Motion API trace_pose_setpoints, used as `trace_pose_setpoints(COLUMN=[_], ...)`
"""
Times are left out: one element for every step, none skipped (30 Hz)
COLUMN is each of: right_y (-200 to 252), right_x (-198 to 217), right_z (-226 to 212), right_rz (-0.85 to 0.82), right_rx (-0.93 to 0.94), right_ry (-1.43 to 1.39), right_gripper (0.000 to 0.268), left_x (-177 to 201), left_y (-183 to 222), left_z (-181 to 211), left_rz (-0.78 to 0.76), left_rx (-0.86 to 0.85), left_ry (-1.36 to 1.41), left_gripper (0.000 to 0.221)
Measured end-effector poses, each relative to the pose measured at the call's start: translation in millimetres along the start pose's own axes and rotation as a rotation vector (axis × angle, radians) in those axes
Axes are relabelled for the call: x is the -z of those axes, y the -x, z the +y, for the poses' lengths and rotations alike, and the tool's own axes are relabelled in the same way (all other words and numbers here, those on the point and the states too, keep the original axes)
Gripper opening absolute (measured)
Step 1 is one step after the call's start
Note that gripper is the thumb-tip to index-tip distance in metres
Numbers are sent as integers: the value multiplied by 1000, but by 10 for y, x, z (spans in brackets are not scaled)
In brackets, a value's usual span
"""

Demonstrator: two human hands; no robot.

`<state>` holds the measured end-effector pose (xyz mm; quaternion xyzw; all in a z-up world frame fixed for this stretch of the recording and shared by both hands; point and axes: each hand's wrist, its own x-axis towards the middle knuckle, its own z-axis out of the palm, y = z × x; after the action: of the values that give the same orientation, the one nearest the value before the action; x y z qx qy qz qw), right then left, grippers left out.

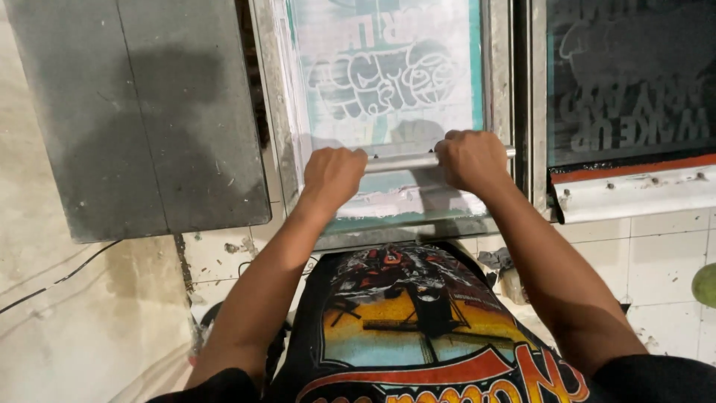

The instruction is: Applying ink to a surface through a stencil screen using a manual squeegee.

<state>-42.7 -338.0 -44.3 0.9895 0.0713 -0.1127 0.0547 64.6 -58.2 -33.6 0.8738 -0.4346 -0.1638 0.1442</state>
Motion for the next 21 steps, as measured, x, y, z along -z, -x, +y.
trace_pose_setpoints(right_y=[55, 101, 146, 196, 247, 295, 324, 364, 403, 448, 494, 545, 589, 640, 691, 700, 708, 759, 785, 790, 793], right_x=[86, 178, 270, 186, 102, 24, 40, 56, 71, 31, -9, -48, -37, -18, 2, -24, -54, -84, -77, -71, -62], right_z=[-68, -130, -194, -211, -228, -235, -263, -285, -309, -323, -338, -361, -400, -423, -443, -458, -473, -517, -523, -517, -510], right_rz=[-1, 9, 20, 19, 17, 15, 13, 10, 6, 6, 21, 37, 38, 30, 23, 28, 45, 53, 49, 69, 89], right_rx=[-3, 1, 4, 7, -2, -12, -11, -7, -4, -1, 7, 14, 15, 24, 34, 33, 25, 17, 15, 28, 40], right_ry=[0, -3, -6, -8, -28, -48, -49, -62, -75, -75, -73, -71, -72, -79, -87, -83, -97, -116, -118, -108, -97], right_gripper=[11, 10, 10, 10, 12, 14, 14, 14, 15, 15, 14, 12, 12, 13, 13, 13, 11, 10, 10, 10, 11], left_x=[-42, -78, -114, -154, -195, -229, -229, -237, -245, -296, -346, -393, -374, -351, -326, -401, -478, -562, -585, -606, -623], left_y=[59, 111, 165, 227, 290, 340, 381, 419, 458, 492, 528, 568, 627, 667, 705, 728, 751, 814, 831, 836, 839], left_z=[21, 39, 56, 79, 101, 125, 164, 211, 255, 267, 280, 289, 323, 364, 408, 378, 345, 334, 353, 365, 377], left_rz=[-1, -8, -15, -16, 7, 31, 30, 25, 20, 21, 33, 45, 45, 25, 4, 10, 22, 25, 21, 45, 69], left_rx=[-3, 1, 4, 7, 5, 1, 2, 5, 8, 10, 10, 9, 9, 12, 14, 12, 0, -11, -13, -7, -1], left_ry=[1, -5, -11, -11, -7, -3, -2, 8, 17, 17, 20, 21, 20, 9, -1, -3, -56, -103, -100, -115, -130], left_gripper=[34, 34, 35, 35, 34, 34, 34, 31, 29, 29, 29, 28, 28, 27, 26, 26, 23, 20, 20, 19, 19])
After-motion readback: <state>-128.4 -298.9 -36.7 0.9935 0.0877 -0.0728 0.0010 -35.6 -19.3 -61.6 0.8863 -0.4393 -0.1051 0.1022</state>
